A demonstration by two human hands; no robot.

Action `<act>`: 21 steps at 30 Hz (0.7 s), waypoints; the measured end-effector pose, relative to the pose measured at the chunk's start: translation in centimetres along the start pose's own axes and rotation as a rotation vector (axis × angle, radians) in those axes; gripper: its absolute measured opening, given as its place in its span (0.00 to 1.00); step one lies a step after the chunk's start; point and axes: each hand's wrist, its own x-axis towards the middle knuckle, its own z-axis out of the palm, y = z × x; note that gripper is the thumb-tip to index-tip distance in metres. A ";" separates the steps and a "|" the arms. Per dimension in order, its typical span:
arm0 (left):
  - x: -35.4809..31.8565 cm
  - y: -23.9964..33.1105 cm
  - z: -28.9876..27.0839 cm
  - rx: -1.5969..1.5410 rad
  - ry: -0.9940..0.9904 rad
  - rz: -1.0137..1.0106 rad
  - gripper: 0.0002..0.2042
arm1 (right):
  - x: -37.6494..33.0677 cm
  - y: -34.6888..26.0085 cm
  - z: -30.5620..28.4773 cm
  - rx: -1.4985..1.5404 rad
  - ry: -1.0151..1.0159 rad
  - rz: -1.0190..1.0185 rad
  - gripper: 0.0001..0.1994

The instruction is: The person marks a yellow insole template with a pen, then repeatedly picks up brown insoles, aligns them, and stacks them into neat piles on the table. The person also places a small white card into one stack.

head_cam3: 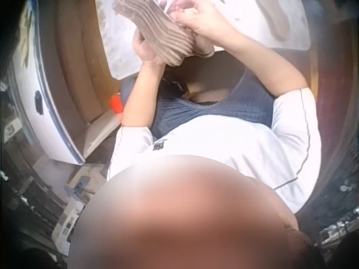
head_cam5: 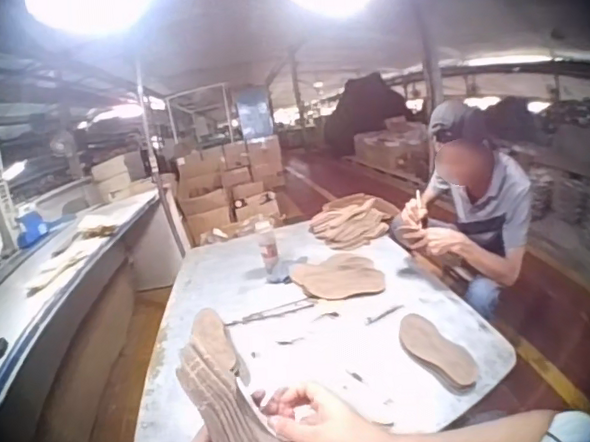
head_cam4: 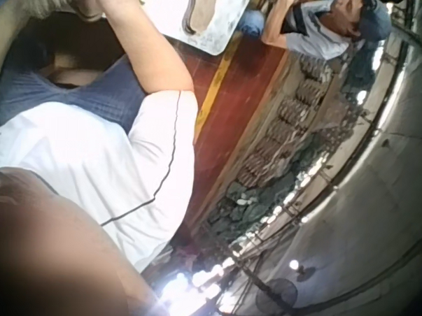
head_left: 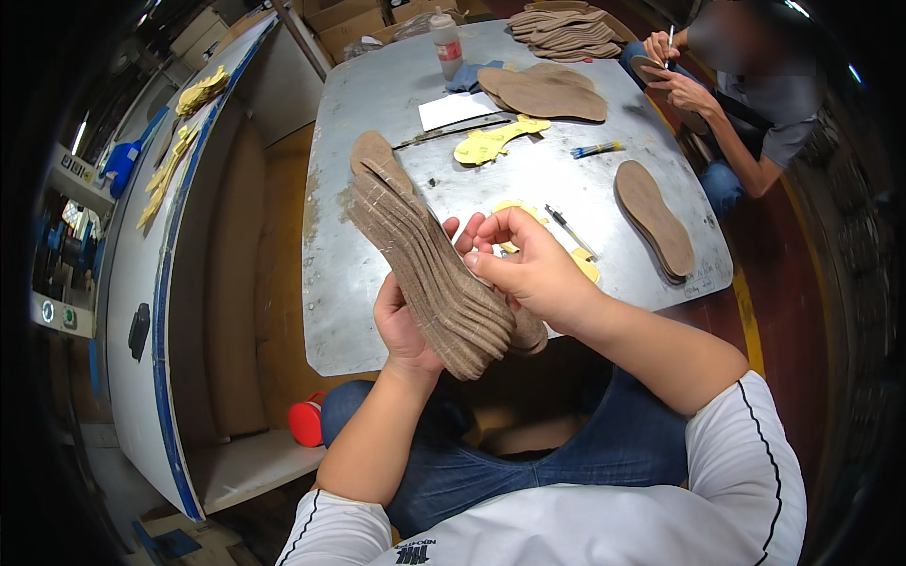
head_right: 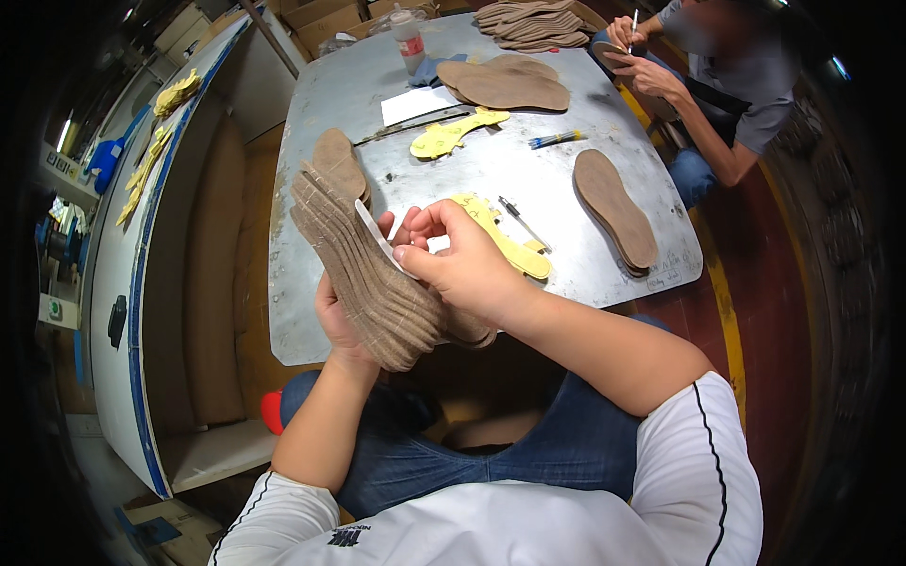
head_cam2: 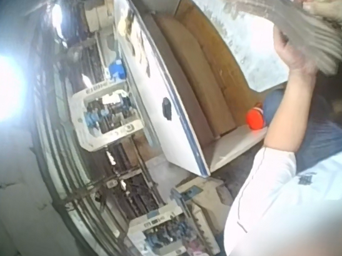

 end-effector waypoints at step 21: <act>0.8 3.9 -3.7 -0.002 0.178 0.192 0.24 | 7.0 -1.8 -26.9 -1.492 0.914 -0.109 0.10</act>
